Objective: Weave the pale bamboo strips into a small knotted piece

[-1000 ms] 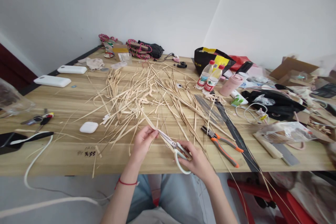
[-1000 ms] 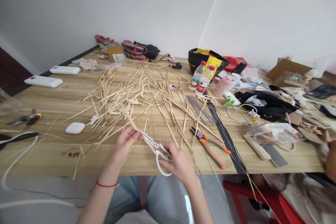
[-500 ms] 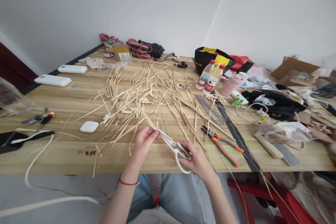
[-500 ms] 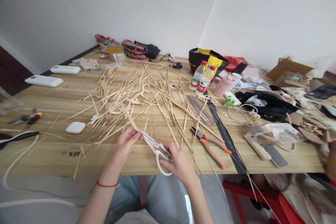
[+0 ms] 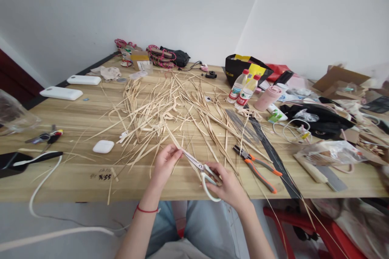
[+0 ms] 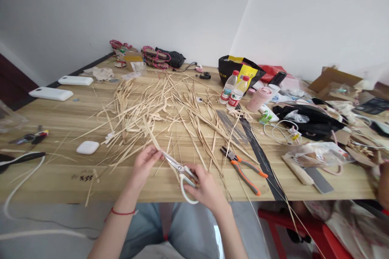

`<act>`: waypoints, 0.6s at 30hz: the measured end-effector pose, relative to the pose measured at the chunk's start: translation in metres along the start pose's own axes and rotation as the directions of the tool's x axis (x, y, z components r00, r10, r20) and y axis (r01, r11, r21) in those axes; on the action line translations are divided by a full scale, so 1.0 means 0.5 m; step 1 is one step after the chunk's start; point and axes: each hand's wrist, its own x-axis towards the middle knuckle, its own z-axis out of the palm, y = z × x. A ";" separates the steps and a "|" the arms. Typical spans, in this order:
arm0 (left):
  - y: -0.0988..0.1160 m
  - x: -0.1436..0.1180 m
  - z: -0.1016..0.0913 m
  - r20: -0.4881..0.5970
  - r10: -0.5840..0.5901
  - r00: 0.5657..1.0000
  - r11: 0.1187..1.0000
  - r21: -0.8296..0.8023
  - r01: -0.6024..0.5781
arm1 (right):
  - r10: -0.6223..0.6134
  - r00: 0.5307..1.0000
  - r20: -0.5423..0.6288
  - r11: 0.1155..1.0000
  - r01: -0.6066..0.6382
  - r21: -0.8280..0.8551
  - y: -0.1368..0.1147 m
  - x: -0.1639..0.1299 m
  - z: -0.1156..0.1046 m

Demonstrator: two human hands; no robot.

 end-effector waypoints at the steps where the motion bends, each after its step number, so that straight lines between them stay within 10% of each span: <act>1: -0.005 0.000 0.000 -0.004 0.001 1.000 1.000 -0.002 -0.001 | -0.001 1.000 0.005 1.000 0.001 0.000 0.001 0.000 0.000; 18: -0.014 0.002 -0.002 -0.019 0.013 1.000 0.999 0.031 -0.012 | 0.020 1.000 -0.007 1.000 -0.020 0.002 0.010 -0.001 0.002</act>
